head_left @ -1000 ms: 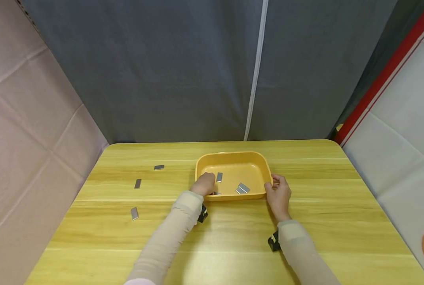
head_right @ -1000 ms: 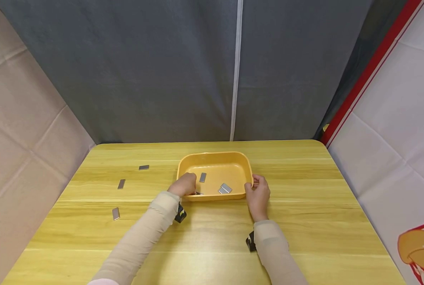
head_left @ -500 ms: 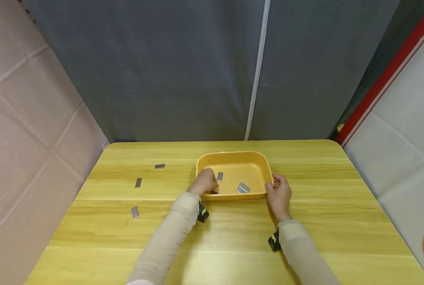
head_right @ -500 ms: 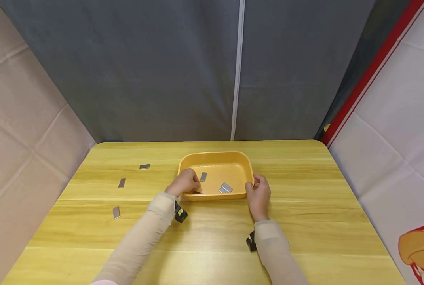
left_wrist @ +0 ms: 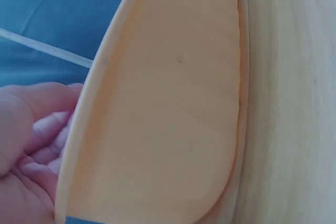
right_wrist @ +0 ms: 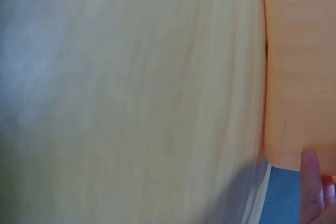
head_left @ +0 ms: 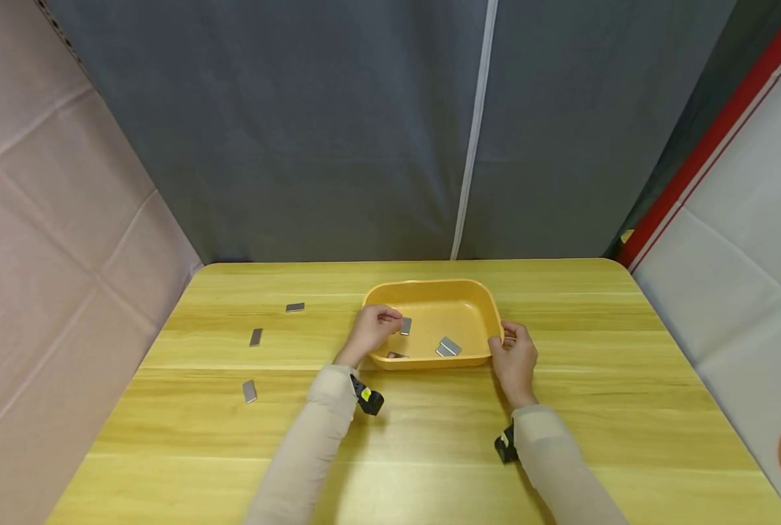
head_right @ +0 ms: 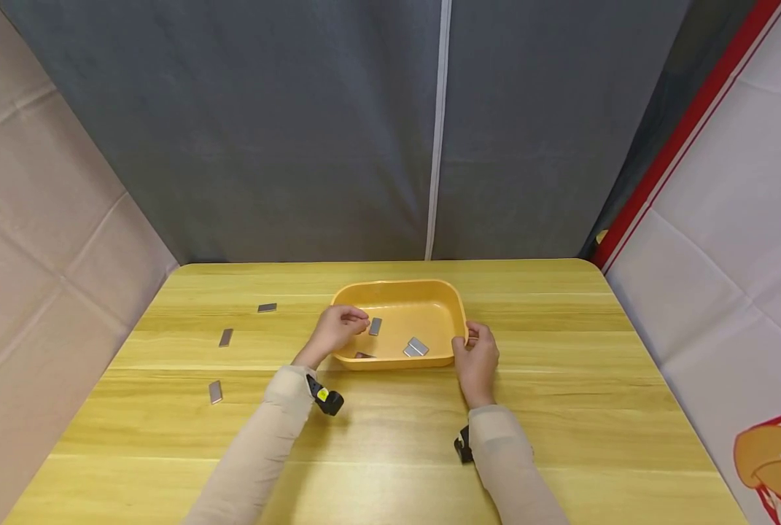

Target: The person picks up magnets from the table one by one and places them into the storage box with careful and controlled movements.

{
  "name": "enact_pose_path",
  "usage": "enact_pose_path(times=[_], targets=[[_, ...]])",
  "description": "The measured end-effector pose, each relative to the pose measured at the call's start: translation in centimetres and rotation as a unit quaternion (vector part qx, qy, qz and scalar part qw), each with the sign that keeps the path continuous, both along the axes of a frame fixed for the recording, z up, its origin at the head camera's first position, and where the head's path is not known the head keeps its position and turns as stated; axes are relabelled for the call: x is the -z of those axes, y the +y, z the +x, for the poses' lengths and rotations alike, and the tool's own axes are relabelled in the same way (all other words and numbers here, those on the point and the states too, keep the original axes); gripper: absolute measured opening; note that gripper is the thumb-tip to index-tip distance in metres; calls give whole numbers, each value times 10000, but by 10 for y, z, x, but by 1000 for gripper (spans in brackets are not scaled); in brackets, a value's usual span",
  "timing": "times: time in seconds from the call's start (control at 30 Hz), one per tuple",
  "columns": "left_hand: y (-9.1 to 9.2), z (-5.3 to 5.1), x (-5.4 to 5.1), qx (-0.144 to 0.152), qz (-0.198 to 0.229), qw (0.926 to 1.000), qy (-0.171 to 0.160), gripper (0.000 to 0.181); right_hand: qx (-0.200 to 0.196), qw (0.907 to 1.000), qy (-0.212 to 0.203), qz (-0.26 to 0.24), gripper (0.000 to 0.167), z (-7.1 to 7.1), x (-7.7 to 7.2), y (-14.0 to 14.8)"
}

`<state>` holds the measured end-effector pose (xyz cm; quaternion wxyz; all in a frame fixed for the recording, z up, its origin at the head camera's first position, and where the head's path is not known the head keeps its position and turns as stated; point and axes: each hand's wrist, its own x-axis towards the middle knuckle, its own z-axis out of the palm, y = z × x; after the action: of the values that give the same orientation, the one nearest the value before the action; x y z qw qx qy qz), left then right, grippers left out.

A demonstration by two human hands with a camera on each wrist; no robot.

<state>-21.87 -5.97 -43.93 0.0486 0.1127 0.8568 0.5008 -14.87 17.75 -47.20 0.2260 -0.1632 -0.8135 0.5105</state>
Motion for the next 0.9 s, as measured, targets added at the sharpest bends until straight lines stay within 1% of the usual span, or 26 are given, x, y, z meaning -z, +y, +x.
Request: enact_pose_path(times=[0.1,0.23,0.27,0.3,0.43,0.47,0.53,0.63,0.7,0.8,0.9], targets=[[-3,2,1,-109,412,9988,246,15,-2,10000,-23,-29,32,0,0,0],[-8,6,2,-272,1063,9930,441,18,-3,10000,-40,-30,32,-1,1,0],[-8,9,-1,-319,1221,9910,439,18,-1,10000,-28,-21,32,-1,1,0],[-9,13,-4,-397,1333,9890,504,18,2,10000,-6,-18,32,0,1,0],[-10,28,-16,-887,1772,9774,740,17,10,10000,29,-42,32,0,2,0],[-11,31,-18,-1043,1826,9742,824,17,1,10000,26,-44,32,0,2,0],[-13,34,-15,-1316,1960,9669,973,18,0,10000,5,-55,32,0,1,0],[-17,36,-13,-1605,2045,9590,1128,18,-8,10000,2,-58,32,0,1,0],[-21,38,-12,-1746,2117,9547,1151,18,-17,10000,-11,-61,32,0,1,0],[-29,39,-11,-1932,2173,9501,1126,19,-51,10000,-5,-52,32,0,1,0],[-38,41,-11,-2056,2166,9490,1014,20,-54,10000,10,-26,32,1,1,0]])
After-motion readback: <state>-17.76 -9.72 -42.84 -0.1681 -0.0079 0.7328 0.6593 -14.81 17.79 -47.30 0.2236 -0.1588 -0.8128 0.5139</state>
